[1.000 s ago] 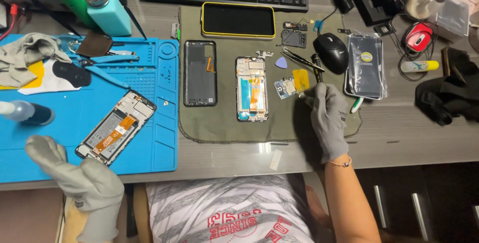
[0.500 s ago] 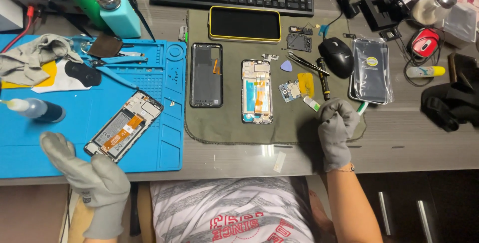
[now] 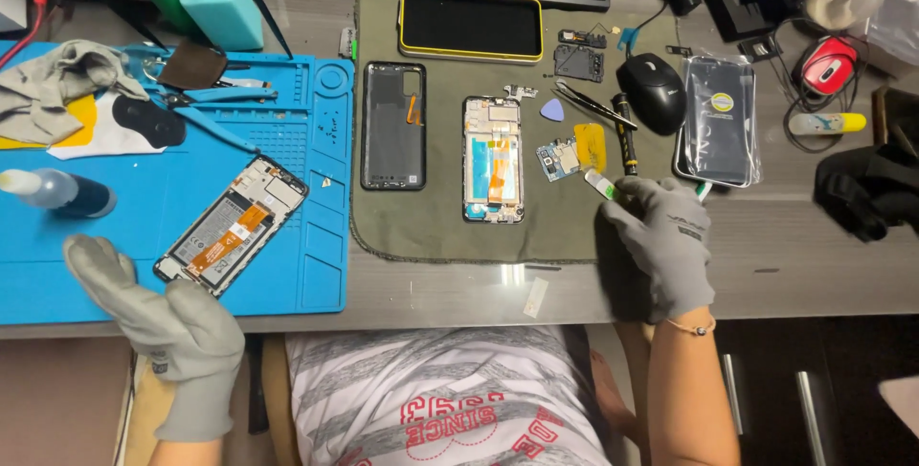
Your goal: A person puts on gloves and uses a metal spudger to pry a battery out of a mobile phone frame after applying adhesive remover.
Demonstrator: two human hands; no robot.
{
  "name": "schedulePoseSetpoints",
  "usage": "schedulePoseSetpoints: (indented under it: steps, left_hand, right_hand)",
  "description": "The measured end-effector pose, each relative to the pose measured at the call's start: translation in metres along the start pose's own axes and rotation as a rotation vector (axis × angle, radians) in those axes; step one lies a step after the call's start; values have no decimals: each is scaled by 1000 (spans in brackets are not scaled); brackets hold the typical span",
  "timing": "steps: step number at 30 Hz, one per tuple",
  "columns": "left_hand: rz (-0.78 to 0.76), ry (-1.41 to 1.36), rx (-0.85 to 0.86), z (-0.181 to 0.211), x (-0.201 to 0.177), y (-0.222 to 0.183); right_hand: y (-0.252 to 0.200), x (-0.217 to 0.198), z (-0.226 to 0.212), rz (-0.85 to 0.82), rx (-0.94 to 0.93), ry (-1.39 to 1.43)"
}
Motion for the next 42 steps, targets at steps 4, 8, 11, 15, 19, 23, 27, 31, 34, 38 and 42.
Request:
schedulePoseSetpoints:
  steps: [4, 8, 11, 15, 19, 23, 27, 31, 34, 38, 42]
  left_hand:
    - [-26, 35, 7, 0, -2, -1]
    - [-29, 25, 16, -1, -2, -2]
    - [0, 8, 17, -1, 0, -1]
    - [2, 13, 12, -2, 1, 0]
    - [-8, -11, 18, -73, 32, -41]
    - [133, 12, -68, -46, 45, -23]
    - [21, -593, 104, 82, 19, 23]
    - [-453, -632, -95, 129, 21, 17]
    - [-595, -806, -209, 156, 34, -2]
    - [-521, -873, -382, 182, 47, -16]
    - [-468, -858, -616, 192, 45, -6]
  right_hand:
    - [-1, -7, -19, -24, -6, -83]
    - [9, -5, -15, -144, 27, -108]
    - [11, -12, -19, -186, 3, -82]
    - [7, -16, -7, -161, -64, -97]
    - [-16, -70, -45, -19, 76, 540]
    - [-25, -61, -53, 10, -126, 839]
    - [-44, -44, -90, -39, -125, 1217]
    - [-55, -44, -114, -48, -165, 1141]
    - [-64, -43, -128, -30, -190, 1017]
    - [-72, -45, -142, 24, -216, 824]
    - [-80, -53, -153, 99, -222, 620]
Point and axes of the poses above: each hand's wrist, its own y-axis towards the middle knuckle, its own x-axis out of the palm, z = x × y, the point moved 1 cm from there along y, towards the middle knuckle, and after that the axes turned 14 degrees about z, right-handed, at the moved point
